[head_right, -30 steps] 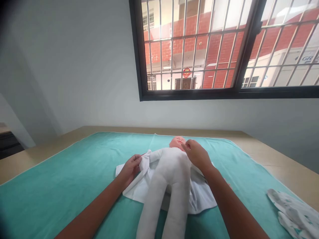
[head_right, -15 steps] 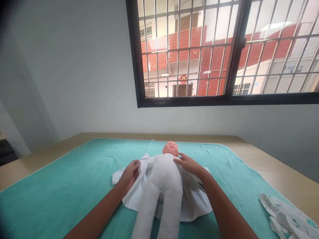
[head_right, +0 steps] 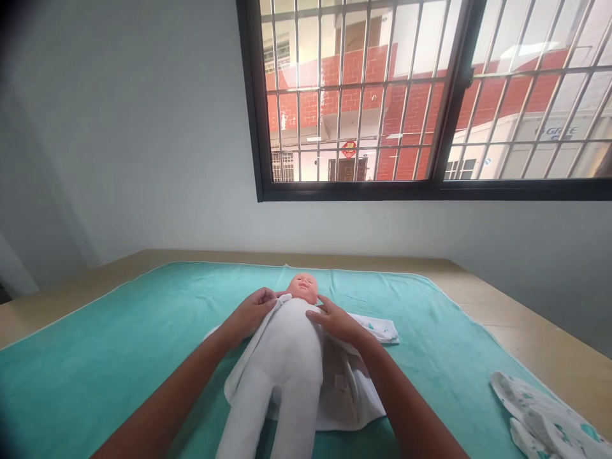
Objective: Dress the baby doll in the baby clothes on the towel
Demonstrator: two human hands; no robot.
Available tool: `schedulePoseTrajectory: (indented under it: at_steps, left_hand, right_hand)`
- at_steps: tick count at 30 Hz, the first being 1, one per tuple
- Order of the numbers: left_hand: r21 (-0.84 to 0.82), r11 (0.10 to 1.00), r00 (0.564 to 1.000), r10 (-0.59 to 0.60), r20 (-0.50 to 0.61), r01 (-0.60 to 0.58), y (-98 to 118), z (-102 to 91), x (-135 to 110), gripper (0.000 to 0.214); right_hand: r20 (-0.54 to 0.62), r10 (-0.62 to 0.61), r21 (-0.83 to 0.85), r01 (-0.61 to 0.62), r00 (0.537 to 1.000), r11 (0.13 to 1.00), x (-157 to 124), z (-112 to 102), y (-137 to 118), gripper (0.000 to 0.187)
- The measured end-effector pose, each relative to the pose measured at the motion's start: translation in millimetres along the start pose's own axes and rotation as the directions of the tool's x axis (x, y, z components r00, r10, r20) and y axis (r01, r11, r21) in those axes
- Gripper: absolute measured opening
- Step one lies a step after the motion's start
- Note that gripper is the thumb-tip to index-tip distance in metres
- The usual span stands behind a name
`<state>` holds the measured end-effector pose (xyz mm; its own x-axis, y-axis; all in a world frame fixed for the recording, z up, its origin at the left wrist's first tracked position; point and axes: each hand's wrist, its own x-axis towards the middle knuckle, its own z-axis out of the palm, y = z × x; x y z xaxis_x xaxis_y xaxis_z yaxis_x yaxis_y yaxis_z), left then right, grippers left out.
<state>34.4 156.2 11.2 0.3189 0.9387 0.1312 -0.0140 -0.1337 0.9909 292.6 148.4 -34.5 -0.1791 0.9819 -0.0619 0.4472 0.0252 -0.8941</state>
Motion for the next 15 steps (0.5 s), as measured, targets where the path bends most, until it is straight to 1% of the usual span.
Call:
schedulePoseTrajectory:
  at_steps: [3,5,7,9,10,12,14,15]
  left_hand:
    - [0.277,0.958,0.997,0.062,0.035,-0.069,12.5,-7.1,-0.5,0.012]
    - [0.369,0.923,0.993,0.114,0.018,-0.113,16.1,-11.2,-2.2,0.010]
    - [0.364,0.923,0.990,0.140,-0.024,-0.122,14.8,-14.5,-5.9,0.016]
    - [0.323,0.942,0.994,0.105,-0.029,-0.090,11.4,-17.2,-10.8,0.025]
    - [0.311,0.948,0.997,0.075,-0.005,-0.070,10.7,-18.2,-13.4,0.027]
    - [0.318,0.946,0.996,0.036,0.086,-0.061,13.5,-19.4,-17.9,0.025]
    - [0.328,0.939,0.982,0.043,0.184,-0.102,22.9,-18.6,-21.8,0.018]
    - [0.324,0.938,0.974,0.053,0.222,-0.125,29.3,-17.5,-23.7,0.019]
  right_hand:
    - [-0.012,0.012,-0.033,-0.012,1.000,0.999,-3.1,0.5,-2.1,0.083]
    - [-0.018,0.017,-0.051,-0.018,1.000,0.999,-5.0,0.6,-4.0,0.084]
    - [-0.028,0.030,-0.072,-0.032,0.999,0.997,-5.8,0.7,-5.0,0.084]
    - [-0.031,0.039,-0.082,-0.042,0.999,0.996,-5.6,0.9,-4.6,0.084]
    - [-0.032,0.041,-0.082,-0.044,0.999,0.996,-5.3,1.0,-4.1,0.084]
    - [-0.037,0.039,-0.075,-0.042,0.999,0.996,-4.4,1.4,-2.9,0.082]
    - [-0.048,0.022,-0.064,-0.025,0.999,0.998,-3.8,2.2,-2.6,0.079]
    - [-0.054,0.006,-0.057,-0.009,0.999,0.998,-3.6,2.7,-2.9,0.077]
